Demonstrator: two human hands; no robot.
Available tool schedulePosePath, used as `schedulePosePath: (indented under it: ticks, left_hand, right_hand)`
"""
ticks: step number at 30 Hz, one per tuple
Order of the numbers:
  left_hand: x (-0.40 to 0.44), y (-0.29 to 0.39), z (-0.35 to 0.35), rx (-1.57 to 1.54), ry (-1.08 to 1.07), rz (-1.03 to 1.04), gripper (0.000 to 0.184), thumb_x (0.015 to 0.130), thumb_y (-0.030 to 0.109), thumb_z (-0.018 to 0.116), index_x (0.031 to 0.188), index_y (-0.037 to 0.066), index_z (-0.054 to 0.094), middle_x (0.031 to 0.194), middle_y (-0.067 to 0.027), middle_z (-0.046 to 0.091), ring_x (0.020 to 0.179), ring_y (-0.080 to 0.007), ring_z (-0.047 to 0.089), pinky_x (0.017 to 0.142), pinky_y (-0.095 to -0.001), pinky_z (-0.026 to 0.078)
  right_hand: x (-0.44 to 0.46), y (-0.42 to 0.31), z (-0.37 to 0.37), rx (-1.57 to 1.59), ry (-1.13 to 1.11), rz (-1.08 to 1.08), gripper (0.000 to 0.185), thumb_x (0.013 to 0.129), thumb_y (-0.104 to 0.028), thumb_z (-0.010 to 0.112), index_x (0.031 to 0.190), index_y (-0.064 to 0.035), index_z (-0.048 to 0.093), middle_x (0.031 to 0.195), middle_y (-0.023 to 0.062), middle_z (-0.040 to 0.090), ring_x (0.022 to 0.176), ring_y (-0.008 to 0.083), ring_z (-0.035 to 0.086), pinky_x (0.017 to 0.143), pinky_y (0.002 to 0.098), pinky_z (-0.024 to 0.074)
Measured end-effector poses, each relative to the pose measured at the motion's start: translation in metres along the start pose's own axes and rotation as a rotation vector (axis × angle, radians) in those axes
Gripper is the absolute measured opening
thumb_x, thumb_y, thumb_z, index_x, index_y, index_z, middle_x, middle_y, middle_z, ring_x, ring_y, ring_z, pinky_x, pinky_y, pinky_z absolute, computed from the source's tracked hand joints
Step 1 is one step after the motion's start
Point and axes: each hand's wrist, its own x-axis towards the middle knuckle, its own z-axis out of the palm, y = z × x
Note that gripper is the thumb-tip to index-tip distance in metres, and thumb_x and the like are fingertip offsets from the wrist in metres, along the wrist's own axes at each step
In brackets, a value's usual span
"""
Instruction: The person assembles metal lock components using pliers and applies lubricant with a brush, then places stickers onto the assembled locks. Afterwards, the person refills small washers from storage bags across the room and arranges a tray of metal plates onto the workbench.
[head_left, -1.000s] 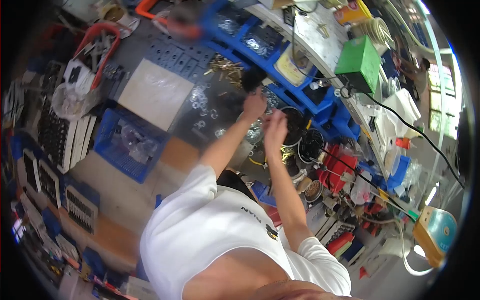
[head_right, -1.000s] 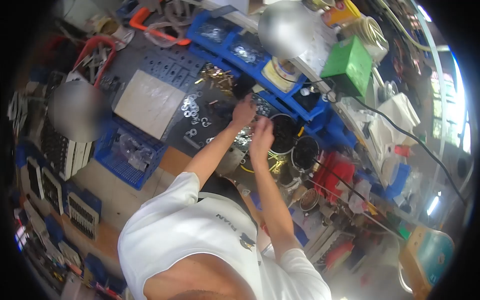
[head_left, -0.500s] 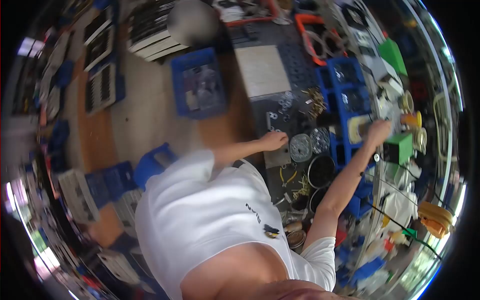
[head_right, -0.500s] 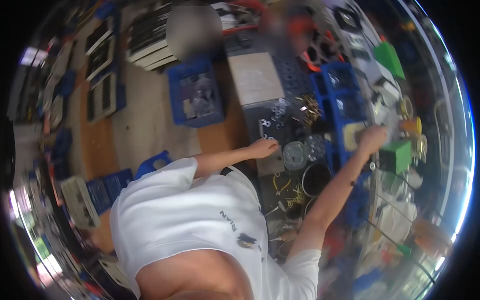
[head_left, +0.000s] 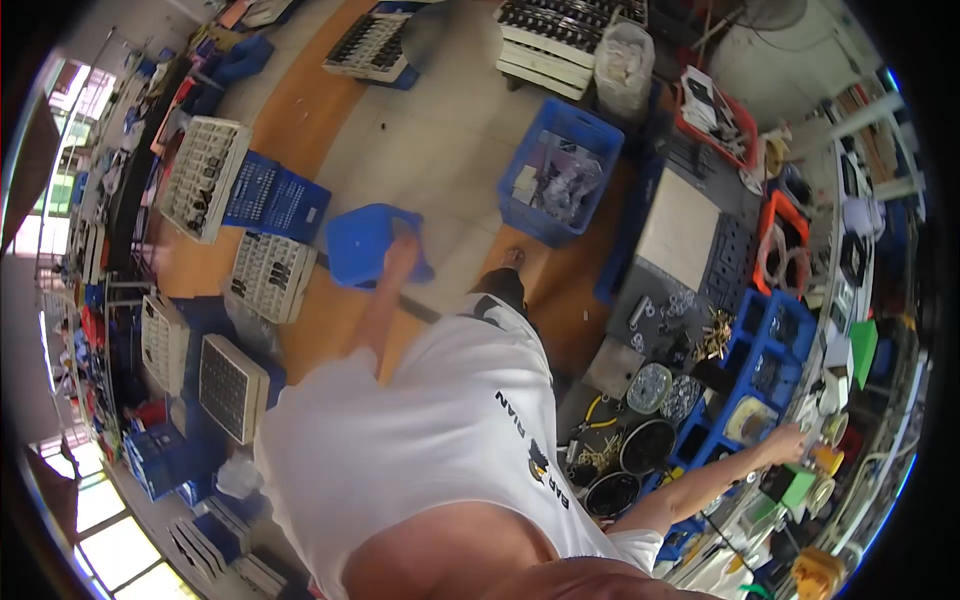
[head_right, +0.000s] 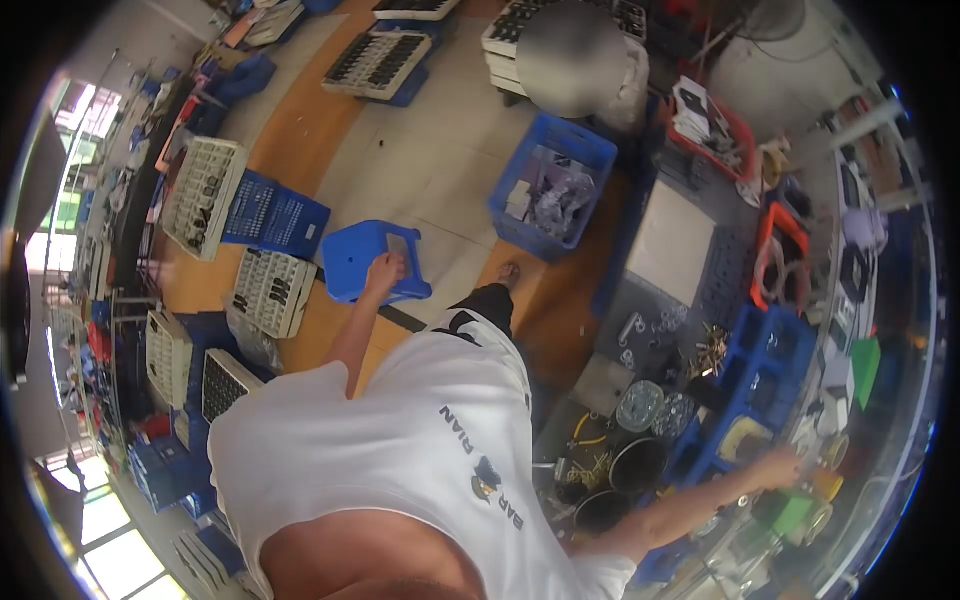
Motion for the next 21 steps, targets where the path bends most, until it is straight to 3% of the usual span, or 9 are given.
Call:
schedulePosePath:
  ticks: [3,7,8,10,13,18,19,20,21]
  left_hand:
    - [0.003,-0.03,-0.016,-0.14,0.03,-0.133,0.046,0.1,0.041,0.046,0.097,0.004,0.073,0.095,-0.0172,0.076,0.095,-0.0385,0.073,0.085,-0.05,0.055]
    - [0.048,-0.048,-0.027,-0.31,0.007,-0.247,0.047,0.1,0.041,0.045,0.094,0.005,0.074,0.088,-0.019,0.075,0.093,-0.0377,0.072,0.08,-0.0498,0.055]
    - [0.066,-0.05,-0.032,-0.317,0.007,-0.25,0.047,0.1,0.041,0.045,0.094,0.005,0.074,0.088,-0.019,0.075,0.093,-0.0377,0.072,0.08,-0.0498,0.055]
    - [0.115,-0.058,-0.046,-0.261,-0.087,-0.191,0.04,0.106,0.034,0.05,0.117,0.001,0.07,0.1,-0.0132,0.075,0.078,-0.0203,0.074,0.063,-0.0327,0.057]
    - [0.218,-0.106,-0.045,0.037,-0.037,0.192,0.04,0.106,0.033,0.051,0.117,0.0,0.069,0.101,-0.014,0.075,0.08,-0.0206,0.074,0.064,-0.0329,0.058]
    - [0.327,-0.05,-0.11,-0.072,0.008,0.108,0.042,0.104,0.034,0.054,0.118,-0.003,0.068,0.103,-0.0148,0.075,0.084,-0.0219,0.074,0.07,-0.0329,0.059]
    - [0.344,-0.033,-0.132,-0.1,0.007,0.173,0.042,0.104,0.034,0.055,0.119,-0.003,0.067,0.103,-0.0149,0.076,0.086,-0.0225,0.075,0.074,-0.0332,0.059]
    - [0.366,-0.021,-0.145,-0.093,0.004,0.171,0.042,0.104,0.034,0.055,0.119,-0.003,0.067,0.103,-0.0149,0.076,0.086,-0.0225,0.075,0.074,-0.0332,0.059]
    - [0.388,-0.014,-0.151,-0.135,0.013,0.182,0.042,0.104,0.034,0.055,0.119,-0.003,0.067,0.103,-0.0152,0.076,0.088,-0.0226,0.075,0.077,-0.0337,0.059]
  right_hand:
    - [-0.024,-0.021,-0.048,-0.095,0.189,-0.006,0.043,0.096,-0.042,0.066,0.099,0.0006,0.067,0.109,0.0223,0.068,0.109,0.0415,0.064,0.086,0.0523,0.0559]
    - [-0.096,-0.104,-0.112,0.3,0.515,-0.009,0.023,0.097,-0.016,0.06,0.114,-0.0027,0.069,0.109,0.0177,0.069,0.102,0.0394,0.064,0.089,0.0526,0.05]
    - [-0.125,-0.145,-0.144,0.364,0.459,0.009,0.023,0.1,-0.015,0.057,0.113,-0.0014,0.069,0.109,0.0182,0.069,0.101,0.0384,0.065,0.088,0.0499,0.0506]
    - [-0.187,-0.22,-0.172,0.529,0.261,0.066,0.021,0.101,-0.011,0.057,0.113,0.0018,0.069,0.109,0.0199,0.07,0.1,0.0384,0.067,0.089,0.0473,0.0518]
    - [-0.304,-0.361,-0.212,0.885,-0.034,0.015,0.02,0.099,-0.008,0.06,0.114,0.002,0.069,0.114,0.0216,0.069,0.105,0.0375,0.067,0.093,0.0459,0.0531]
    - [-0.48,-0.558,-0.166,1.133,-0.898,-0.093,0.032,0.093,-0.008,0.064,0.122,0.0043,0.064,0.111,0.0149,0.069,0.088,0.0216,0.067,0.07,0.0347,0.057]
    - [-0.497,-0.593,-0.192,1.097,-0.827,-0.392,0.032,0.093,-0.01,0.064,0.122,0.0037,0.064,0.113,0.0145,0.07,0.09,0.0229,0.068,0.073,0.0355,0.057]
    - [-0.506,-0.633,-0.225,1.149,-1.161,-0.223,0.032,0.093,-0.01,0.062,0.122,0.0033,0.064,0.112,0.0165,0.071,0.095,0.0281,0.069,0.082,0.0377,0.0564]
    - [-0.492,-0.671,-0.341,1.249,-1.155,-0.337,0.03,0.094,-0.01,0.06,0.121,0.0025,0.065,0.108,0.0193,0.071,0.095,0.0327,0.07,0.086,0.039,0.0552]
